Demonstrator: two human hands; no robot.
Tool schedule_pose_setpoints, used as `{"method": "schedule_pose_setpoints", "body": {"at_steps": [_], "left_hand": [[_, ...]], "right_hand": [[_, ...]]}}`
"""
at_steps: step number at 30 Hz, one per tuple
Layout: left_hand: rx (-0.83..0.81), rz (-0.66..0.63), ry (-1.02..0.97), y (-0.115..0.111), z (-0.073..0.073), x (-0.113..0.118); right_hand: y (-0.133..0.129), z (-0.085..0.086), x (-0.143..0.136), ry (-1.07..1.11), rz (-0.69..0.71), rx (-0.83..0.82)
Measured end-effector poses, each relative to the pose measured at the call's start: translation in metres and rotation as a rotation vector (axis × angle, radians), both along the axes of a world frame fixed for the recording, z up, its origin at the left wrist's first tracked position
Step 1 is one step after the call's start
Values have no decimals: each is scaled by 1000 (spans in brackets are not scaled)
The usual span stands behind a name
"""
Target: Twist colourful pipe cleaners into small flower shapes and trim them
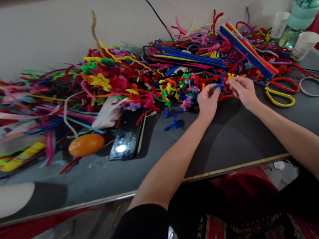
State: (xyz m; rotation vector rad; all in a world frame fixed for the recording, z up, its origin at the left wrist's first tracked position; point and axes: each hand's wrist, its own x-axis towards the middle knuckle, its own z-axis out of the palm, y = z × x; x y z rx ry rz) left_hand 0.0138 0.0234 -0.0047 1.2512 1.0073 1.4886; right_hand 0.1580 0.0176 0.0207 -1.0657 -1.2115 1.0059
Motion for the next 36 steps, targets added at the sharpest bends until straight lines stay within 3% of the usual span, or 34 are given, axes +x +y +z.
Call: {"method": "schedule_pose_setpoints", "body": {"at_steps": [4, 12, 22, 30, 36], "left_hand": [[-9, 9, 25, -1, 1, 1], [96, 72, 258, -10, 6, 0], [176, 96, 346, -14, 11, -2], [182, 85, 383, -11, 10, -2], [185, 61, 403, -9, 10, -6]], "right_hand": [[0, -4, 3, -172, -129, 169], [-13, 5, 1, -609, -104, 376], [-12, 5, 2, -741, -72, 500], [-5, 9, 17, -744, 77, 516], [-6, 8, 18, -765, 92, 503]]}}
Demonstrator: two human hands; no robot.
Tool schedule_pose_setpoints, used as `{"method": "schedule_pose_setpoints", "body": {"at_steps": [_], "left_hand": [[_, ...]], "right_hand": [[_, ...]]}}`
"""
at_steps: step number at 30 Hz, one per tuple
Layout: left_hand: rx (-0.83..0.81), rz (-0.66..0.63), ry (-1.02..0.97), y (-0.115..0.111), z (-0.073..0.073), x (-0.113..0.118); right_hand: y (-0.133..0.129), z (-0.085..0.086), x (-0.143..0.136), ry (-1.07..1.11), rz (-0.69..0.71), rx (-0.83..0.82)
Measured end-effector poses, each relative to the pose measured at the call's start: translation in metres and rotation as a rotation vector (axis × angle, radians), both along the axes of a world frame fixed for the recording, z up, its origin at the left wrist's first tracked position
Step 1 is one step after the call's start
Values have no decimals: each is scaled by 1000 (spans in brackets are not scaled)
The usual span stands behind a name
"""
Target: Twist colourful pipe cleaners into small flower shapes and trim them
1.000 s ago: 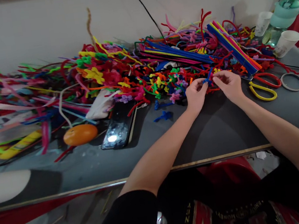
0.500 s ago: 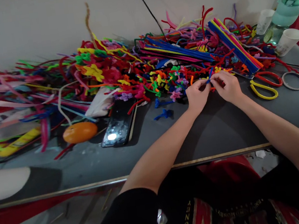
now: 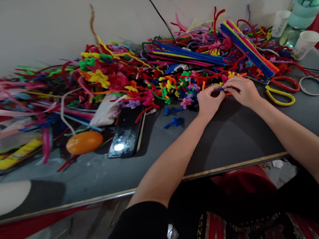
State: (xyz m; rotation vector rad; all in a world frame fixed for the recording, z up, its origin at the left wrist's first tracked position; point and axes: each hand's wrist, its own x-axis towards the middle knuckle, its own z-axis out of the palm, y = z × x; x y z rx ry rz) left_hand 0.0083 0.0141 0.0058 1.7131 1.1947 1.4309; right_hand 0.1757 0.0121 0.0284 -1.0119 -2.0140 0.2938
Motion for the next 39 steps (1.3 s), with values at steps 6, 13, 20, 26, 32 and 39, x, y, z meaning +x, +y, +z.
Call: {"method": "schedule_pose_setpoints", "body": {"at_steps": [6, 13, 20, 26, 32, 39], "left_hand": [[-15, -4, 1, 1, -1, -1], [-22, -34, 26, 2, -2, -2], [8, 23, 18, 0, 0, -1], [57, 43, 58, 1, -2, -1], [139, 62, 109, -1, -4, -1], [130, 108, 74, -1, -3, 0]], "right_hand": [[2, 0, 0, -8, 27, -36], [5, 0, 1, -12, 60, -65], [0, 0, -7, 88, -103, -132], [-4, 0, -13, 151, -108, -181], [-7, -1, -14, 102, -179, -95], [-8, -3, -21, 155, -247, -87]]}}
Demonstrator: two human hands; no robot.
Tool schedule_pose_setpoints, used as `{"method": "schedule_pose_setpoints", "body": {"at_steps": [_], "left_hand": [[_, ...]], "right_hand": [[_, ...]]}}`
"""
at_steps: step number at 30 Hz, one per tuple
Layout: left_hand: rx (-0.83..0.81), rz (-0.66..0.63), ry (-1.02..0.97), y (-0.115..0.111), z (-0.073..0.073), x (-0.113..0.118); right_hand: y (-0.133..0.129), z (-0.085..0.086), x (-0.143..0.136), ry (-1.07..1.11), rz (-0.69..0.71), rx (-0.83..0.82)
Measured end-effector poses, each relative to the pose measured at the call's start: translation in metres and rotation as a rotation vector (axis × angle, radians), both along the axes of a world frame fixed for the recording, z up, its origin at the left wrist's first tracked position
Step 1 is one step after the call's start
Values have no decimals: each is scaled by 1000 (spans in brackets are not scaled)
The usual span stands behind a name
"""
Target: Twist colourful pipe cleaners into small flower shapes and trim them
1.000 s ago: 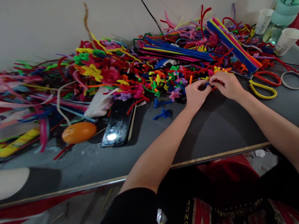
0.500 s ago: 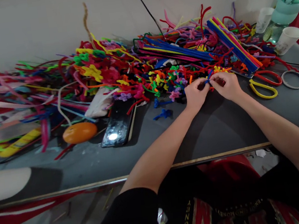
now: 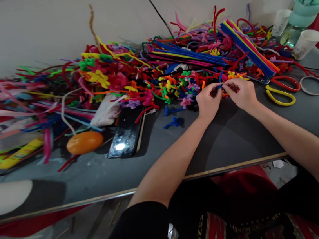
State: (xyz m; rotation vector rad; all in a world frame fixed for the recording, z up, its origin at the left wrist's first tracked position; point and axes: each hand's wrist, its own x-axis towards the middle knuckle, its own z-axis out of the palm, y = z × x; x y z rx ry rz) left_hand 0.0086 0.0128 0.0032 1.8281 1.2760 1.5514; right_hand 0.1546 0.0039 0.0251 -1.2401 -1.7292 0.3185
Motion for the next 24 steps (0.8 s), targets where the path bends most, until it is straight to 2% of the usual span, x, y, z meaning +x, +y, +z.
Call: {"method": "schedule_pose_setpoints", "body": {"at_steps": [4, 8, 14, 17, 24], "left_hand": [[1, -22, 10, 0, -1, -2], [-5, -41, 2, 2, -4, -4], [-35, -89, -47, 3, -6, -5], [-62, -115, -89, 4, -6, -4], [-207, -162, -339, 17, -15, -5]], "right_hand": [[3, 3, 1, 10, 49, -30], [7, 8, 5, 86, 129, -158], [13, 11, 14, 316, 238, -545], [13, 10, 12, 470, 297, -662], [8, 11, -5, 762, 148, -690]]}}
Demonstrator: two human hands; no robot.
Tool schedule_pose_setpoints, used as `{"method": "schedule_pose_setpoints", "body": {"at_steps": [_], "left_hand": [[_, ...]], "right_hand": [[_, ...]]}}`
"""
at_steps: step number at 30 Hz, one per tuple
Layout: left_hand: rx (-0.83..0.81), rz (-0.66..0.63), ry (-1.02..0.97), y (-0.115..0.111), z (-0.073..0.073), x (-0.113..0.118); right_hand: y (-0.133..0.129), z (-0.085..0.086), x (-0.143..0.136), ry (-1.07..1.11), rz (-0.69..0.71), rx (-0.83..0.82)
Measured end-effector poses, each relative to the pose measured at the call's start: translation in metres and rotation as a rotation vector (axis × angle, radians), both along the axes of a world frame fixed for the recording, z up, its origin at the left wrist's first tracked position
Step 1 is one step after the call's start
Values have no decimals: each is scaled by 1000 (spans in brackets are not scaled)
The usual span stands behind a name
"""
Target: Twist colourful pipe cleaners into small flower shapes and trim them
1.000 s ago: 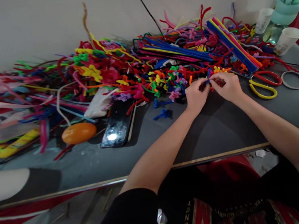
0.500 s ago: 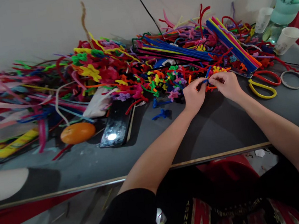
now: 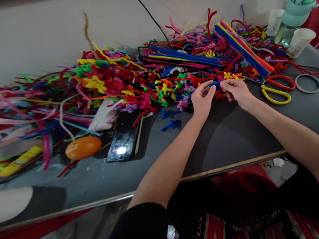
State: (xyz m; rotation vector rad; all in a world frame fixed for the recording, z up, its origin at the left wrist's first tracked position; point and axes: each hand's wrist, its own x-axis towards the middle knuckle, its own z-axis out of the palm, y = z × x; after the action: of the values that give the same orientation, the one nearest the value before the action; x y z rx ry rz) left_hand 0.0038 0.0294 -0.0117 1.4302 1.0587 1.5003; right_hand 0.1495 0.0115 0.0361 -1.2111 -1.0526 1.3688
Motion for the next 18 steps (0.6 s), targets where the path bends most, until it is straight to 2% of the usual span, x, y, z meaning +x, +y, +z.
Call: {"method": "schedule_pose_setpoints", "body": {"at_steps": [4, 10, 12, 15, 18], "left_hand": [[-26, 17, -22, 3, -2, 0], [-45, 28, -27, 2, 1, 1], [-41, 23, -16, 2, 2, 1], [-29, 29, -9, 1, 3, 2], [3, 33, 45, -2, 5, 3]], "right_hand": [[-1, 2, 1, 3, -19, -13], [0, -4, 3, -80, 54, 59], [2, -7, 5, -165, 16, 155], [4, -10, 10, -346, -65, 424], [5, -9, 16, -475, -39, 610]]}}
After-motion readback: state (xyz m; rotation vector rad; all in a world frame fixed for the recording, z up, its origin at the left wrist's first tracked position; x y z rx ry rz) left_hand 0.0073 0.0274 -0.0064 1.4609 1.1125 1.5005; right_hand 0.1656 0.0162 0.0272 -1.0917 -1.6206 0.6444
